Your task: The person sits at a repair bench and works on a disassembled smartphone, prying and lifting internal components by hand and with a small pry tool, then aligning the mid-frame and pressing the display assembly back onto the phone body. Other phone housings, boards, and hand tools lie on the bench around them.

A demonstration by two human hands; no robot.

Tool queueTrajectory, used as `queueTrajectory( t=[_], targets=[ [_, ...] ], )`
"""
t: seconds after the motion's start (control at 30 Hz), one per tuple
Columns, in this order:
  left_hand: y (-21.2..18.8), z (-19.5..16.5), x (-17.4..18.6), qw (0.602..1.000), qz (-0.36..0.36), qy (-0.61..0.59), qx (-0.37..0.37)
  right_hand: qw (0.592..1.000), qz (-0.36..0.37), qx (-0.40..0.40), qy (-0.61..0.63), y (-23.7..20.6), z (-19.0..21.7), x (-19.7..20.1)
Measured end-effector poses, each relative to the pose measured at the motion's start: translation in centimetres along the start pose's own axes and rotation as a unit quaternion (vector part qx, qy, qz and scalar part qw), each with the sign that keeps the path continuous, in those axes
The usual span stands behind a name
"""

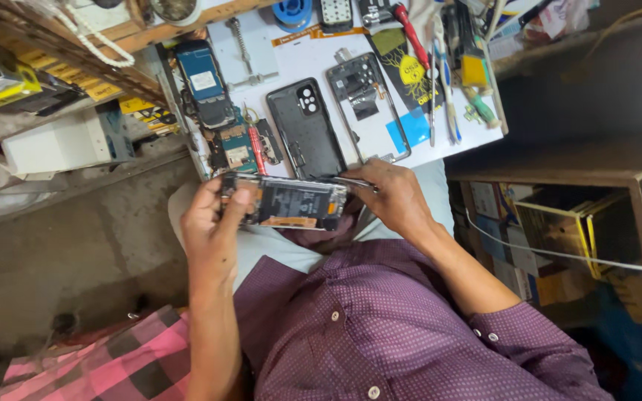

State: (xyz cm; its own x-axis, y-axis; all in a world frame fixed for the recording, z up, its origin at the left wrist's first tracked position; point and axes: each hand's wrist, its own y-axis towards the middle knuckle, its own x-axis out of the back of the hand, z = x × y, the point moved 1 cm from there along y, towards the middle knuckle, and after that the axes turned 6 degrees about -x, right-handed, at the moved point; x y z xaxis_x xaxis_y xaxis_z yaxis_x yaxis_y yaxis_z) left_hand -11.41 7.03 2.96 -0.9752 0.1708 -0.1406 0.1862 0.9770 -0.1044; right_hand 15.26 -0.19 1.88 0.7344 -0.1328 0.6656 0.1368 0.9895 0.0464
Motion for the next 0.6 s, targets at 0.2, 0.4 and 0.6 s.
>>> queueTrajectory(
  t=[0.2, 0.4, 0.6],
  targets=[
    [-0.3, -0.6, 1.6, 0.998, -0.047, -0.03, -0.034, 1.0, 0.018, -0.025, -0.002, 1.7, 1.1, -0.4],
    [-0.3, 0.6, 1.6, 0.993, -0.067, -0.09, -0.033, 1.0, 0.019, -0.005, -0.01, 2.1, 0.5, -0.2],
    [1.3, 2.5, -1.1, 0.986, -0.076, -0.147, -0.024, 0.937, -0.005, -0.129, 0.324, 1.9, -1.9, 0.3]
  ],
)
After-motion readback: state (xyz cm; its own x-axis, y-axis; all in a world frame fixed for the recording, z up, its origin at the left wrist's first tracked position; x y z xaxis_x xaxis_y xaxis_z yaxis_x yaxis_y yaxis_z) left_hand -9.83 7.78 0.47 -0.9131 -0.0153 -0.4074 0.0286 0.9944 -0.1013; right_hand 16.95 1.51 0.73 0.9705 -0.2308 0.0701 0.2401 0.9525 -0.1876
